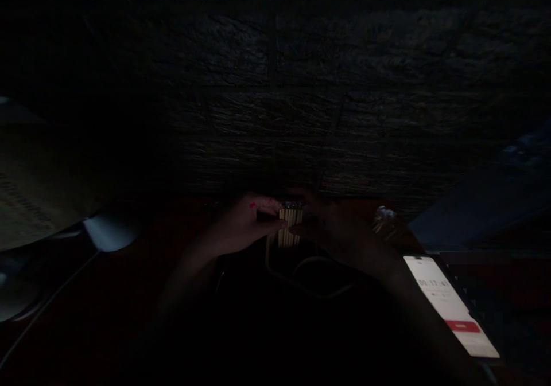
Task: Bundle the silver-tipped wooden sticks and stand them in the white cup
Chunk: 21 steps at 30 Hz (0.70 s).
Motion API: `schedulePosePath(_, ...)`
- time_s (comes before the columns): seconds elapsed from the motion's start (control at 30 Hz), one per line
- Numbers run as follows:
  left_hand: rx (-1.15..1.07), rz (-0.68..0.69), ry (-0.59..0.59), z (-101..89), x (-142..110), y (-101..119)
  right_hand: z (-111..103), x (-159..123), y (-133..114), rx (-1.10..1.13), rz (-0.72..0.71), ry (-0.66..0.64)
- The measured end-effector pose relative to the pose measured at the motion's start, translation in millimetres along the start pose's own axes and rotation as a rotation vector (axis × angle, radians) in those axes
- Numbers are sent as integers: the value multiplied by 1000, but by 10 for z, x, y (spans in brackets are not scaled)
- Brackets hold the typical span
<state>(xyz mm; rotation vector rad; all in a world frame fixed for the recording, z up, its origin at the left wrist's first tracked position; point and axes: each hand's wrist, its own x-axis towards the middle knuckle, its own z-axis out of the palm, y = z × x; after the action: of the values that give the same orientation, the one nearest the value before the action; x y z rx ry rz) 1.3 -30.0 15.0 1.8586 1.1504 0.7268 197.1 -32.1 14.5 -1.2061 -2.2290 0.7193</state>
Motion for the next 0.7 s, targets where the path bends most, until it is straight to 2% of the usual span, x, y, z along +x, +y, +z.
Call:
schedulePosePath(0.3, 34, 31, 3, -5, 13, -6, -20, -9, -13, 0, 7, -3)
schedulePosePath(0.53, 9, 53, -71, -10, 37, -40, -14, 1, 21, 28, 4, -7)
schedulePosePath(0.7, -21, 42, -83, -12, 32, -37, -25, -1, 28, 62, 8, -26)
